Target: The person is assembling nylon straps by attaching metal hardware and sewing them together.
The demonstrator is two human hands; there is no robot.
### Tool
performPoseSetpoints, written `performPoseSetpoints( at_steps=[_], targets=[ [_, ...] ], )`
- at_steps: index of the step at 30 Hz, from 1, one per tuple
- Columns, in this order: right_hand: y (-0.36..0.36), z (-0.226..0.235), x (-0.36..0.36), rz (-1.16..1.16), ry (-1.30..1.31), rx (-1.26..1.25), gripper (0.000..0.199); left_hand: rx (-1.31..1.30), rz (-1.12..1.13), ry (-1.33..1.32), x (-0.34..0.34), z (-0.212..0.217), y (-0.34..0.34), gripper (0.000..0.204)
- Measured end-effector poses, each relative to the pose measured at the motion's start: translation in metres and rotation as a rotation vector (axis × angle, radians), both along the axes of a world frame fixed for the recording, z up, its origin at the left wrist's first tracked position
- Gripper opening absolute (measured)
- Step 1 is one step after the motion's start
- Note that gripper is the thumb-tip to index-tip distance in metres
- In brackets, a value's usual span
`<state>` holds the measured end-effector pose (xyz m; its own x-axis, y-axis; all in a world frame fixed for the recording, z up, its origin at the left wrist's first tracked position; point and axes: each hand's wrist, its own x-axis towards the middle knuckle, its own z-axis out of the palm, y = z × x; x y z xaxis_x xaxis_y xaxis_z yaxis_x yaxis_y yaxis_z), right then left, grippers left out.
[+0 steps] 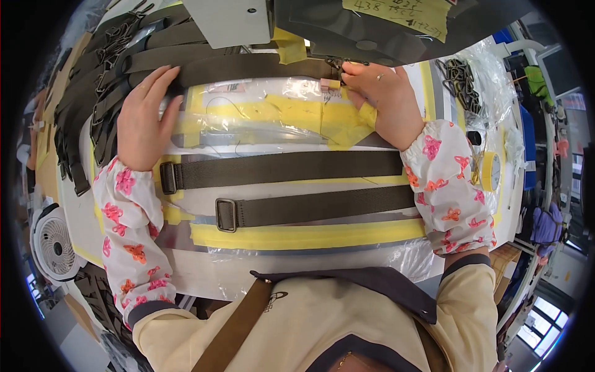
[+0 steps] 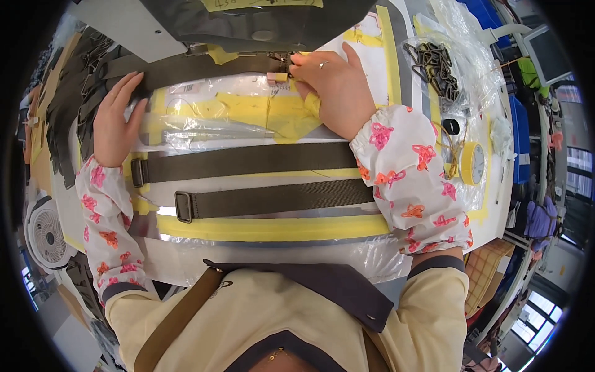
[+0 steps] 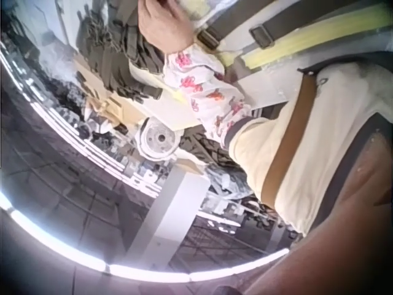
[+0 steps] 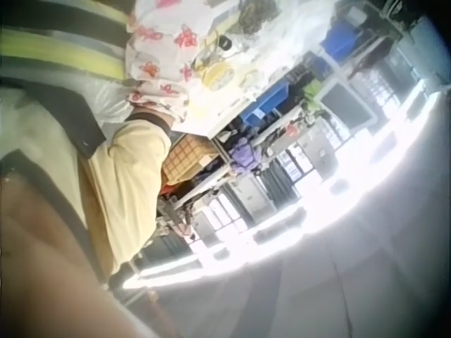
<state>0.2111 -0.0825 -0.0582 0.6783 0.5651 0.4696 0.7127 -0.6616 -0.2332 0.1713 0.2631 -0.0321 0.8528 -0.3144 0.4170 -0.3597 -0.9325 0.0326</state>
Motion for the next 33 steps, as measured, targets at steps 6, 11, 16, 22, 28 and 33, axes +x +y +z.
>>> performPoseSetpoints(
  at_steps=[6,11,16,22,28,33],
  targets=[
    [-0.005,0.004,-0.007,0.140,-0.179,-0.168,0.022,0.097,0.029,-0.033,0.002,-0.014,0.019,0.043],
    [-0.010,0.009,0.004,0.170,-0.064,-0.110,0.025,0.126,0.030,-0.142,0.005,-0.016,0.023,0.040],
    [0.060,0.016,-0.020,0.255,-0.198,-0.085,0.017,0.406,0.134,-0.348,0.017,0.026,0.104,0.051],
    [0.132,0.004,0.001,0.151,-0.287,-0.282,0.017,0.439,0.422,-0.082,0.094,-0.021,0.183,0.053],
    [0.078,0.025,-0.048,0.165,-0.140,-0.118,0.038,0.057,0.134,-0.041,0.012,0.027,0.094,0.040],
    [0.004,0.048,-0.073,0.144,0.343,-0.260,0.044,-0.302,-0.172,0.645,-0.079,0.041,0.002,0.042]
  ],
)
